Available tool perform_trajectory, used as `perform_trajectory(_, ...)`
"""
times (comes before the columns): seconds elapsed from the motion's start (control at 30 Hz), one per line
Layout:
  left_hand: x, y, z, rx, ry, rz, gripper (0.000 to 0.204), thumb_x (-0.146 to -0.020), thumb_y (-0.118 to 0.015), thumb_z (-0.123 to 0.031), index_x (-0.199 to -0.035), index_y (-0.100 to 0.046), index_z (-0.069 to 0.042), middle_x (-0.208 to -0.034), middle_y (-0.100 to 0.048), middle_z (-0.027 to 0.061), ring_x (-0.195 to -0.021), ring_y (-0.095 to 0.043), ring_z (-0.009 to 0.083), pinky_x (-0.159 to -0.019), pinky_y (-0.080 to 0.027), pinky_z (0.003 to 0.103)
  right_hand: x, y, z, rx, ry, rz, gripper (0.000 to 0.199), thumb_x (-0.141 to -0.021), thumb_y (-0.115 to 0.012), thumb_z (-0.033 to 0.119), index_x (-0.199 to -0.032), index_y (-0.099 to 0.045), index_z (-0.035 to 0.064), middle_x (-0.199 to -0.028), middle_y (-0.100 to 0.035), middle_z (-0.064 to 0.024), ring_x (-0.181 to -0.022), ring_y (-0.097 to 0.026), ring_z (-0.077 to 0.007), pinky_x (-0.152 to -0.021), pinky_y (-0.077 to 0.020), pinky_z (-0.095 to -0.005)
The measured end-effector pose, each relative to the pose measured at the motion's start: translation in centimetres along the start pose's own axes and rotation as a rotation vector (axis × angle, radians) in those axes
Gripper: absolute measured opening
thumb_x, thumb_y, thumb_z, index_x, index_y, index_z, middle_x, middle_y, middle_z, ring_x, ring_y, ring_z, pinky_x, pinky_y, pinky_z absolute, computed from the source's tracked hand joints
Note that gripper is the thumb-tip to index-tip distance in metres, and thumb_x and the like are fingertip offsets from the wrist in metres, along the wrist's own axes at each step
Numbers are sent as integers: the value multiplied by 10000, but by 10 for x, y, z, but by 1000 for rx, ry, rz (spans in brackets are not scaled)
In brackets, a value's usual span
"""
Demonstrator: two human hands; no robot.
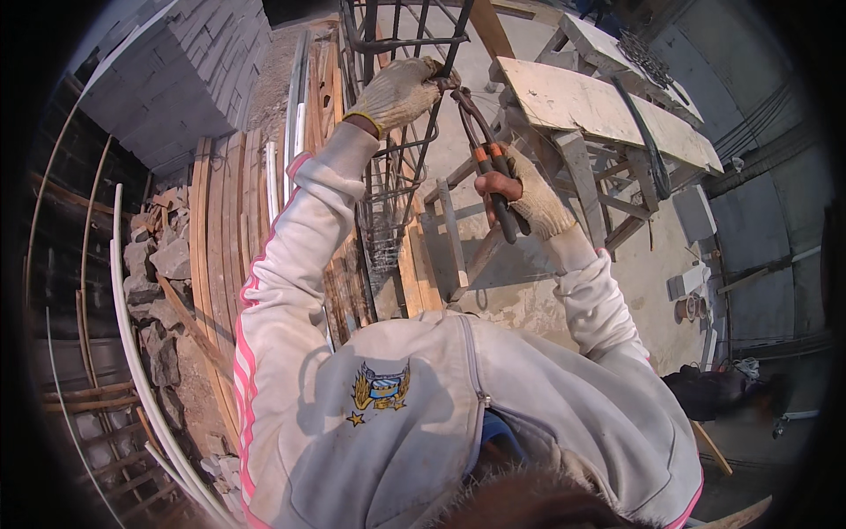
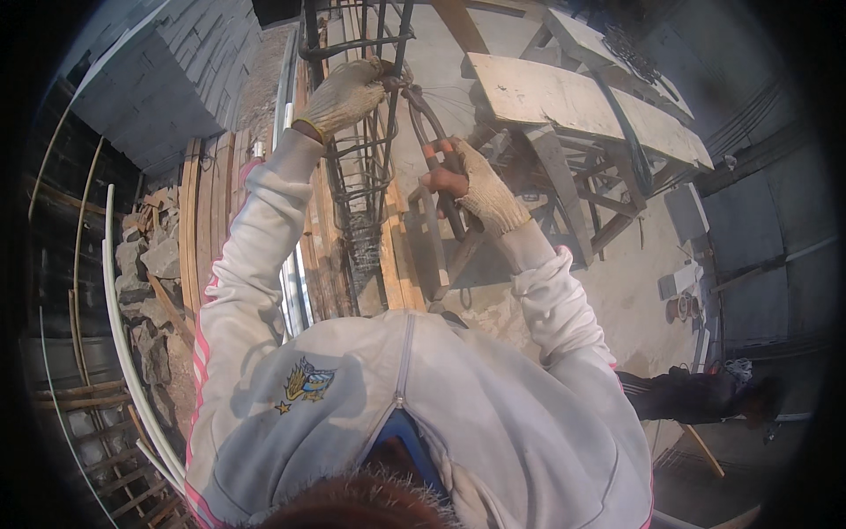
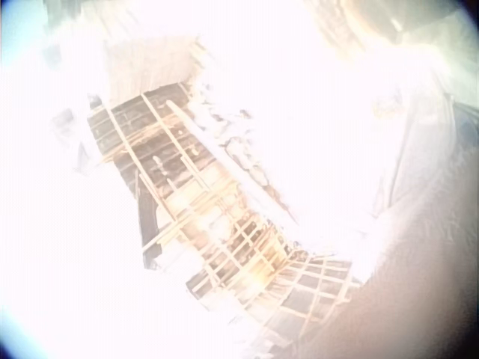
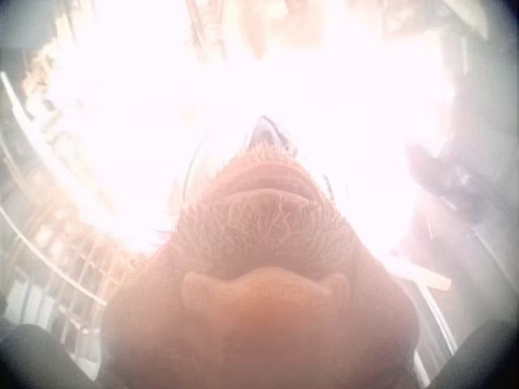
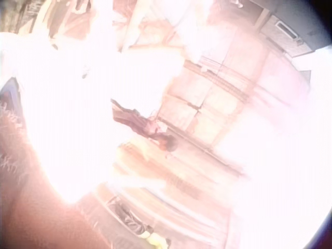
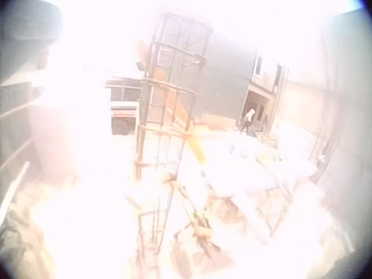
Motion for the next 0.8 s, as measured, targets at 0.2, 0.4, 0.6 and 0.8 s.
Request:
perform_trajectory(0.2, 1, -4, 3, 21, 15, 41, 395, -966, -568, -310, -1211, -706, -32, -1096, -709, 222, -1080, -657, 391, -946, -500, 463, 15, 12, 37, 1497, 432, -532, 485, -893, -711, 197, -1344, -577, 80, -985, -647, -114, -837, -672, -184, -720, -555, -332)
perform_trajectory(0.4, 4, -4, 7, 15, -31, -42, 378, -984, -581, -330, -1188, -713, -40, -1095, -712, 194, -1077, -666, 381, -944, -509, 460, 2, 15, 19, 310, -101, 94, 480, -953, -705, 263, -1362, -563, 53, -794, -610, -10, -619, -605, -104, -572, -477, -264)
perform_trajectory(0.6, 4, -3, 2, -15, -55, -114, 348, -932, -606, -313, -1109, -699, -28, -1036, -719, 234, -1006, -689, 406, -898, -541, 489, -5, 22, 14, -14, -88, 199, 607, -956, -708, 244, -1467, -471, 17, -1159, -664, -94, -1028, -694, -239, -934, -550, -356)
perform_trajectory(0.8, 6, 3, -7, -11, 10, -73, 339, -959, -591, -324, -1113, -711, -46, -1031, -721, 208, -1011, -686, 400, -888, -541, 481, -12, 28, 24, -53, -141, 295, 705, -947, -733, 280, -1517, -416, 14, -1324, -628, -121, -1139, -686, -306, -976, -567, -431)
Point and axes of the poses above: each hand's wrist, its own x-axis away from the middle knuckle, its own y-axis out of the back of the hand, z = x × y, the point moved 6 cm from there along -x, towards the middle knuckle
